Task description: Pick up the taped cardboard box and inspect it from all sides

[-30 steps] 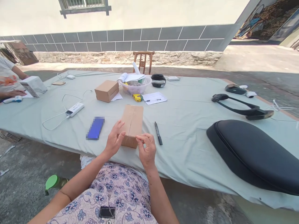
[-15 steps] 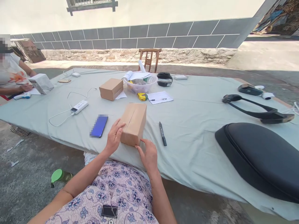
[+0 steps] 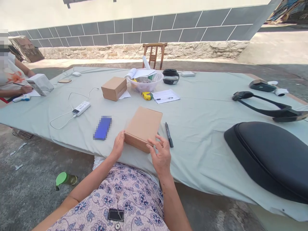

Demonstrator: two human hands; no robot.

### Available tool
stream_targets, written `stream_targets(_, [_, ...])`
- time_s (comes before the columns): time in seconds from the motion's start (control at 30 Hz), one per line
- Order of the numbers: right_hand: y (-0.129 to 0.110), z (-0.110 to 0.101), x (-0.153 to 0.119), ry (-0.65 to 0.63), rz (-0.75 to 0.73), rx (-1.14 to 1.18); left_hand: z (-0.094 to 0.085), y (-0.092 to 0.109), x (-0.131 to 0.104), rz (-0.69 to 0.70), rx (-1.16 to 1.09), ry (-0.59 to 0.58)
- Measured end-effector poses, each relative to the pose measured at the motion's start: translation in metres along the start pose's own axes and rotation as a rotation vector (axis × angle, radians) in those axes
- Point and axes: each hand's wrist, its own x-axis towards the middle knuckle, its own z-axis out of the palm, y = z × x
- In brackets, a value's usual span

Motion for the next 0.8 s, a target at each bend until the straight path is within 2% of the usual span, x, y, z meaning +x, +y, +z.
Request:
stream_targets(0.17, [0.003, 0.01, -0.003, -0.009, -0.058, 0.023, -0.003, 0.026, -0.002, 0.022, -0.005, -0.052])
stream_targets(0.27, [0.006, 0.01, -0.004, -0.006, -0.084, 0.056, -0.001, 0.031, -0.002, 0.012, -0.003, -0.059])
stream_targets(0.4, [0.017, 0.013, -0.008, -0.011, 0.01, 0.154, 0.0, 0.031, 0.0, 0.011, 0.007, -0.056])
stream_targets(0.5, [0.028, 0.018, -0.016, -0.04, 0.148, 0.108, -0.001, 0.03, 0.002, 0.019, 0.002, -0.059])
stream_targets(0.57, [0.033, 0.022, -0.021, -0.102, 0.193, 0.058, -0.003, 0.028, 0.003, 0.017, -0.008, -0.043])
stream_targets(0.67, [0.033, 0.027, -0.027, -0.169, 0.17, 0.064, -0.005, 0.023, 0.003, -0.012, -0.055, 0.014])
stream_targets(0.8, [0.017, 0.022, -0.023, -0.037, 0.07, 0.094, -0.003, 0.016, 0.002, -0.181, -0.277, 0.01])
